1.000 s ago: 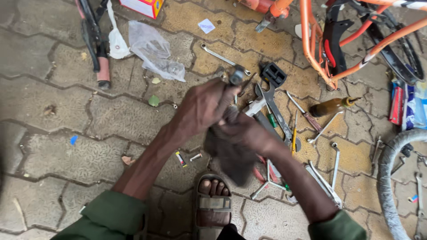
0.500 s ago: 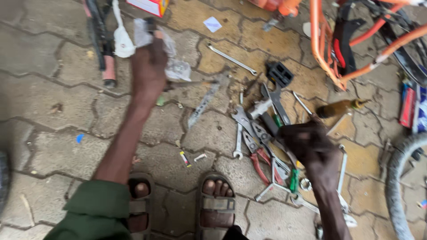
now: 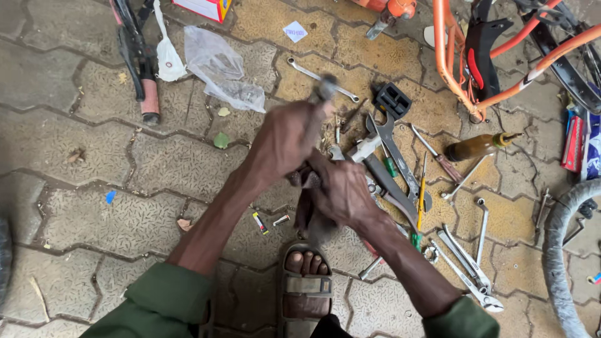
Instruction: The person kneels on the paved ground of a bicycle repair area and works on a bicycle pedal. They use a screwdriver to work on the pedal body, wipe it with a cloth, manipulate its parts by hand, and use a wrench on the pedal while other tools and bicycles lie around them.
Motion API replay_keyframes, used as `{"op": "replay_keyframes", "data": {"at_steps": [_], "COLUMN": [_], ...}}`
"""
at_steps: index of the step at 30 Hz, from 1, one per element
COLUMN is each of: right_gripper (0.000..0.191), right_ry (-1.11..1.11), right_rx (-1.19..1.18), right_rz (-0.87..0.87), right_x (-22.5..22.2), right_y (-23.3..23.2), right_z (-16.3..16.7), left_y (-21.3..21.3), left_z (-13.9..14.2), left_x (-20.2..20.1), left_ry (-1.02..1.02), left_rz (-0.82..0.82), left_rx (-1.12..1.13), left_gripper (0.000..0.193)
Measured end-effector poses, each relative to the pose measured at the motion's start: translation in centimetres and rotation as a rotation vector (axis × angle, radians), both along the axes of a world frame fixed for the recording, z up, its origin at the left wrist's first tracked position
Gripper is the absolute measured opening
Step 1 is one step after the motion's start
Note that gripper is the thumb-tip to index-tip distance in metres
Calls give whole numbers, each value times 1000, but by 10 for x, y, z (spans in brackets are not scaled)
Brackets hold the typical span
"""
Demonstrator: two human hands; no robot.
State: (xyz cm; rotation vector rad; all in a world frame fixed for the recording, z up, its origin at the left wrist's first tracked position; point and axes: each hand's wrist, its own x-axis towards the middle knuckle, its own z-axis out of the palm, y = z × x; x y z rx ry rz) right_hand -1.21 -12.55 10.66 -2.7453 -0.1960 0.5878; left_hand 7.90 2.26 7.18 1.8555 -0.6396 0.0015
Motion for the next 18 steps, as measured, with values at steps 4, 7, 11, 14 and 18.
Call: {"op": "replay_keyframes", "data": {"at_steps": [4,7,11,14,18], "right_gripper": [22,28,44,40,50], "right_ry": [482,754,564,257,429], "right_rx": [899,1078,1058,618,140], "right_rz": [-501,-968,-816,-710,-373], "right_x": [-3,-10,-39,-62,-99], "right_y": [-17,-18,-20,-48,-117], "right_z": [0,2,-2,0,20], "left_y": [1,-2,0,31,76], "left_z": [6,1,-16,-31,-48], "left_x": [-12,-16,-2,25,50], "left_ry": [-407,-536,-177,148,305], "left_rz": [-115,-148,-87,86,188], "left_rx": [32,63,21,-5,255], "left_gripper": [47,47,43,45,69]}}
